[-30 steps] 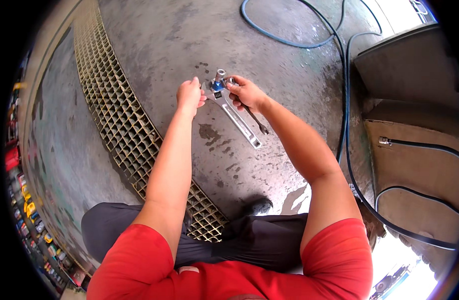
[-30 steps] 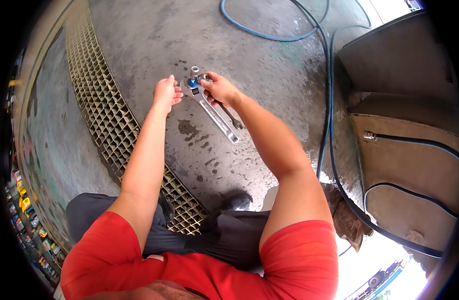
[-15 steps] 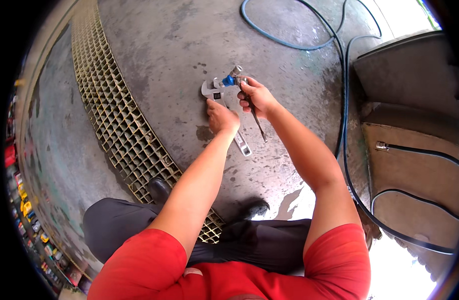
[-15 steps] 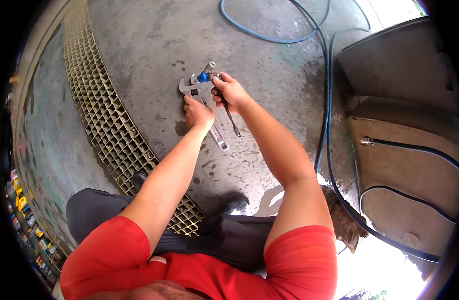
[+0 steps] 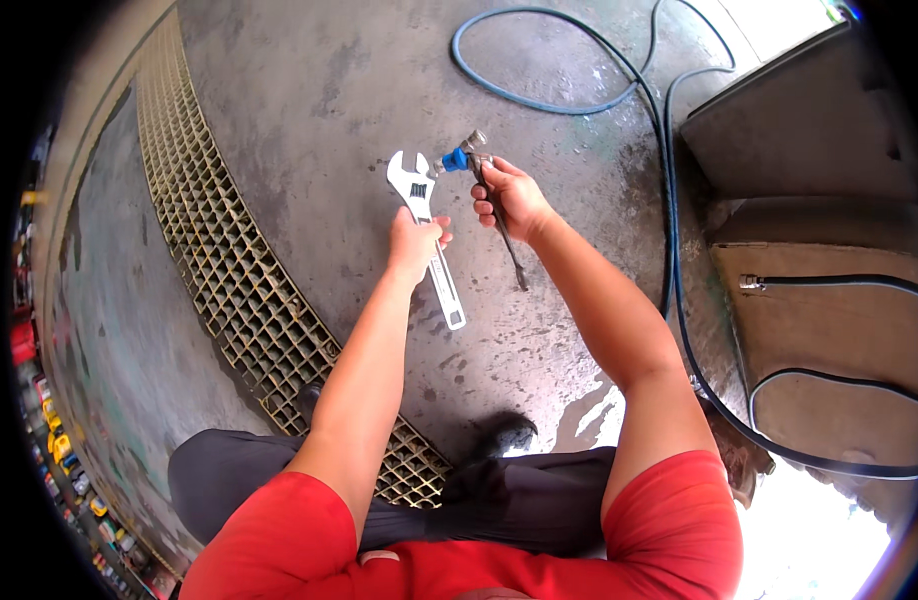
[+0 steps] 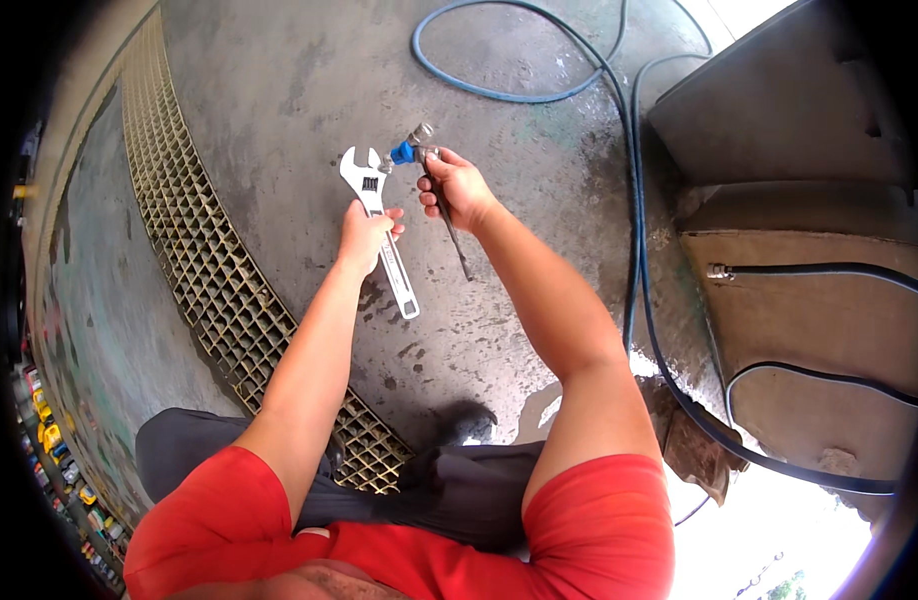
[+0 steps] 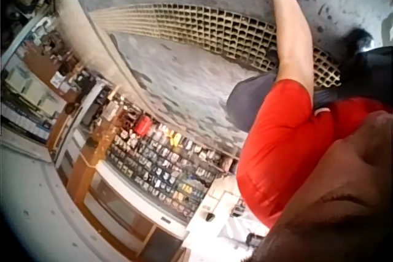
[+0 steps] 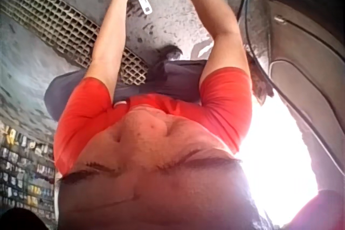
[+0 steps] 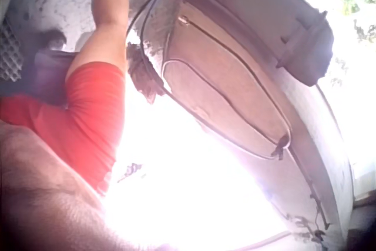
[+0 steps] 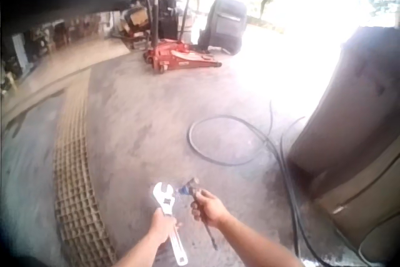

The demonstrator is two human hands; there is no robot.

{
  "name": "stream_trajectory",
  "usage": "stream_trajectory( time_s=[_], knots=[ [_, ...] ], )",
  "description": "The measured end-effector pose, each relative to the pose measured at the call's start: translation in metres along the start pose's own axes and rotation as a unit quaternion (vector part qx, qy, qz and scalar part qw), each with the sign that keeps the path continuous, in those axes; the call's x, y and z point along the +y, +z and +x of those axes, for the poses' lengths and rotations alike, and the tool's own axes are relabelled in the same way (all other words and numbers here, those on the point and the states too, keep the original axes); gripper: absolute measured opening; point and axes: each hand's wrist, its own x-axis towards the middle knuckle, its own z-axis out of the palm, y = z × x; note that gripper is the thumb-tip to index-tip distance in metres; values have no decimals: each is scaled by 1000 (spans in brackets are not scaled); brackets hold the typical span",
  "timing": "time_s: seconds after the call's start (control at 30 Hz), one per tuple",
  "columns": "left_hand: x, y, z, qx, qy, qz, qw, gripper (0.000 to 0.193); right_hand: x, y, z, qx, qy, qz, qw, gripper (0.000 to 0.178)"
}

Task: The person uses a wrench and an adjustable wrench to loosen and tighten components on a small metal and blue valve assembly, walks to a workbench to select parts, and continues the repair while kneeling.

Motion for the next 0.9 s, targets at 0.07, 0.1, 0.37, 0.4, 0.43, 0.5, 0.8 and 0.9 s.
stream_trajectory(
  time_s=[0.07,0.1,0.37,0.4,0.43,0.5,0.8,0.9],
  knots=[
    [12,1,-3,-32,45,-43,998,34,-4,11,-4,-18,-10,8,1000,10],
    [18,3,-4,-40,51,-52,997,34,-6,17,-8,-24,-16,12,1000,10],
    [46,14,-3,-75,133,-135,979,15,-26,69,-31,-45,-106,94,989,13],
    [48,14,-5,-70,146,-133,978,16,-26,75,-32,-39,-111,104,988,13],
    [50,14,-6,-63,159,-131,976,17,-26,80,-34,-32,-124,94,987,13],
    [53,15,-8,-59,205,-114,970,34,-24,89,-38,-20,-125,106,986,12],
    [51,5,-5,-1,290,-118,950,53,-15,115,-44,-2,-133,107,985,13],
    [45,0,-2,23,292,-98,951,50,-10,120,-45,4,-121,129,984,14]
  ],
)
